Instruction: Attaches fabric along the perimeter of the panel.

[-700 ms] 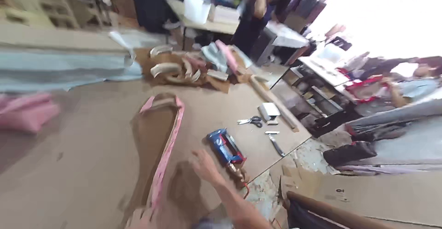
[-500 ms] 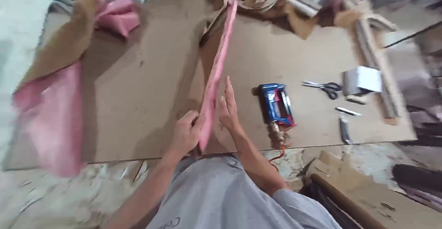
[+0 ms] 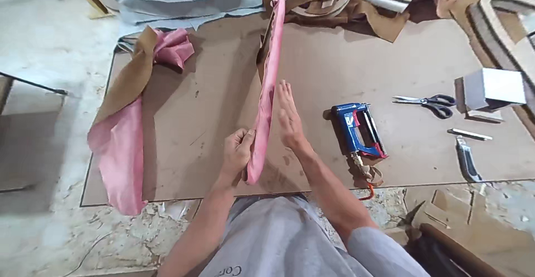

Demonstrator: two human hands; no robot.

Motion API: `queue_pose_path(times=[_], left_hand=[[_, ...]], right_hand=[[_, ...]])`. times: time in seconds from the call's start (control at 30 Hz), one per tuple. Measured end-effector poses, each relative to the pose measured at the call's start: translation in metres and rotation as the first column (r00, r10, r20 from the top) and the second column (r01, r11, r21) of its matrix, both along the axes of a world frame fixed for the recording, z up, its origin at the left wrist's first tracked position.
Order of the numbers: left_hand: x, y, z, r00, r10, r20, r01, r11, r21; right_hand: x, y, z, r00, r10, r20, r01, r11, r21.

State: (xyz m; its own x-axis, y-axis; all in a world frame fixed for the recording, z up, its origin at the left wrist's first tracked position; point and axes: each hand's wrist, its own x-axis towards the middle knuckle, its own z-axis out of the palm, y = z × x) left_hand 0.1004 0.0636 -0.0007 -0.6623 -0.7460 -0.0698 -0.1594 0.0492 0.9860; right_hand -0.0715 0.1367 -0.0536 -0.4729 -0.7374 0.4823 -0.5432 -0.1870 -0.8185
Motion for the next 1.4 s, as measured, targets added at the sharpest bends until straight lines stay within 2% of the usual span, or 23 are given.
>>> queue_pose_path(times=[0.07,0.13,0.17,0.23,0.3,0.33,0.4,0.47,0.5,0.57,0.63,0.73,0.8,0.9,0.97,1.03,1.1,1.17,1.23,1.3,1.33,1.37,1.4], left_hand=[[0.0,-0.005,0.003,1.0,0.007,0.009,-0.007,1.0,-0.005],[0.003,-0.016,-0.003,0.999,0.019,0.03,-0.018,0.999,-0.029],[0.009,-0.021,-0.006,0.997,-0.001,0.08,0.009,0.995,-0.1],[0.019,-0.03,-0.003,0.949,-0.058,0.311,0.161,0.934,-0.318],[0.037,-0.023,-0.004,0.872,-0.091,0.481,0.341,0.819,-0.462],[0.043,-0.021,-0.009,0.849,-0.094,0.521,0.401,0.757,-0.517],[0.052,-0.017,-0.021,0.805,-0.112,0.583,0.49,0.679,-0.546],[0.06,-0.012,-0.033,0.806,-0.115,0.58,0.511,0.629,-0.586],[0.063,-0.011,-0.038,0.813,-0.107,0.572,0.503,0.622,-0.6],[0.07,-0.011,-0.045,0.822,-0.084,0.564,0.481,0.633,-0.606],[0.074,-0.014,-0.049,0.828,-0.061,0.557,0.446,0.673,-0.59],[0.079,-0.027,-0.05,0.839,-0.023,0.544,0.376,0.747,-0.548],[0.081,-0.035,-0.049,0.841,-0.003,0.541,0.36,0.749,-0.556],[0.081,-0.041,-0.047,0.833,0.008,0.554,0.376,0.726,-0.576],[0.081,-0.045,-0.047,0.831,0.014,0.556,0.374,0.727,-0.576],[0.081,-0.046,-0.044,0.781,0.008,0.624,0.409,0.748,-0.522],[0.074,-0.044,-0.031,0.651,-0.011,0.759,0.437,0.823,-0.363],[0.067,-0.039,-0.023,0.562,0.033,0.827,0.425,0.846,-0.323],[0.064,-0.035,-0.025,0.556,0.112,0.824,0.424,0.814,-0.397],[0.066,-0.038,-0.027,0.632,0.11,0.767,0.429,0.775,-0.465],[0.067,-0.043,-0.025,0.688,0.08,0.721,0.412,0.775,-0.479],[0.067,-0.049,-0.02,0.731,0.046,0.681,0.39,0.791,-0.472],[0.066,-0.052,-0.015,0.771,0.012,0.636,0.357,0.819,-0.449]], right_hand=[[0.019,-0.008,-0.003,0.994,0.016,-0.111,-0.011,0.999,0.044],[0.063,0.008,0.006,0.983,0.15,-0.103,-0.152,0.988,-0.003],[0.078,0.023,0.015,0.964,0.249,-0.092,-0.253,0.967,-0.025],[0.062,0.036,0.036,0.924,0.369,-0.104,-0.37,0.929,0.005],[0.016,0.023,0.051,0.892,0.376,-0.25,-0.332,0.922,0.2],[-0.005,0.005,0.054,0.837,0.432,-0.336,-0.328,0.888,0.324],[-0.022,-0.029,0.051,0.688,0.65,-0.322,-0.428,0.722,0.543],[-0.013,-0.057,0.03,0.523,0.843,-0.127,-0.567,0.455,0.687],[-0.008,-0.066,0.017,0.46,0.887,-0.052,-0.619,0.361,0.698],[-0.003,-0.079,0.003,0.409,0.907,0.097,-0.715,0.253,0.652],[-0.001,-0.088,0.0,0.397,0.902,0.172,-0.759,0.217,0.614],[0.001,-0.1,-0.003,0.392,0.901,0.188,-0.815,0.245,0.525],[0.003,-0.106,-0.002,0.397,0.9,0.18,-0.814,0.255,0.521],[0.009,-0.112,0.002,0.467,0.88,0.088,-0.698,0.305,0.648],[0.014,-0.112,-0.002,0.54,0.841,0.013,-0.629,0.394,0.671],[0.021,-0.11,-0.01,0.602,0.798,0.017,-0.603,0.441,0.665],[0.026,-0.112,-0.015,0.62,0.784,0.03,-0.595,0.445,0.669],[0.027,-0.116,-0.013,0.616,0.787,0.039,-0.603,0.438,0.667],[0.026,-0.122,-0.005,0.593,0.803,0.055,-0.616,0.409,0.673],[0.023,-0.123,0.003,0.584,0.808,0.076,-0.637,0.398,0.66],[0.018,-0.119,0.007,0.624,0.779,0.065,-0.64,0.461,0.614],[0.01,-0.112,0.01,0.722,0.692,0.023,-0.602,0.611,0.514],[-0.002,-0.101,0.012,0.855,0.518,-0.038,-0.471,0.804,0.363]])
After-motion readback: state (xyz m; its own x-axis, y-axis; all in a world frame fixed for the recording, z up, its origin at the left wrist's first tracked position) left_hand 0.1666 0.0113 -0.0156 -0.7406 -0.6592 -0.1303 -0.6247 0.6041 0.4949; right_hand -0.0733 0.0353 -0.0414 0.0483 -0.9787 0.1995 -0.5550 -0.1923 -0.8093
